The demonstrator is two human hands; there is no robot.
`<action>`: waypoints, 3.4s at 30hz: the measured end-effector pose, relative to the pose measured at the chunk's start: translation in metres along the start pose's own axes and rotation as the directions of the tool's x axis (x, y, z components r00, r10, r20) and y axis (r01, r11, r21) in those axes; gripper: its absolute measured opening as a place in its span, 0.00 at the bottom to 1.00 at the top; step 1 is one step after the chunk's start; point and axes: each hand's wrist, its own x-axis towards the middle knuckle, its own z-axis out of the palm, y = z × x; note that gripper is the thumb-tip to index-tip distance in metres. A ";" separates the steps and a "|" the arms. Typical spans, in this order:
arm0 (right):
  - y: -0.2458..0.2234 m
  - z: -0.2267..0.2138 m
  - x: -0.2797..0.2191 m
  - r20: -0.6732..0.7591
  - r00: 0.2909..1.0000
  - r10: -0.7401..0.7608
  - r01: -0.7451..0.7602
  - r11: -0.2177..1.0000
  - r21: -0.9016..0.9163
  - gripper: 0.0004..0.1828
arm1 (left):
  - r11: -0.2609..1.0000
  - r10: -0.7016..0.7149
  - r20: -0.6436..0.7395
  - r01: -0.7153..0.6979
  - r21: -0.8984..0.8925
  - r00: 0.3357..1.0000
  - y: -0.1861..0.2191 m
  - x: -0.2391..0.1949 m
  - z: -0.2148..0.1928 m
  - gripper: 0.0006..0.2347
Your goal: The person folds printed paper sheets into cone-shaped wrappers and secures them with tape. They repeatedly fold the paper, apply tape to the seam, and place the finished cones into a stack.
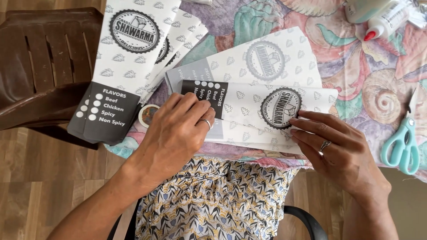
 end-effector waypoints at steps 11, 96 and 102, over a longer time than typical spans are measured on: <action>-0.002 0.001 -0.006 -0.024 1.000 -0.008 0.008 1.000 -0.005 0.06 | 0.999 -0.006 0.002 0.006 -0.039 1.000 -0.004 0.002 -0.003 0.05; -0.004 0.012 -0.020 -0.019 0.999 -0.044 0.039 0.979 -0.199 0.12 | 0.983 0.115 0.012 -0.115 0.141 0.993 -0.005 0.002 0.013 0.07; -0.004 0.013 -0.027 -0.001 1.000 0.015 -0.015 0.983 -0.185 0.14 | 0.982 0.124 -0.053 -0.114 0.151 0.991 -0.002 0.005 0.012 0.04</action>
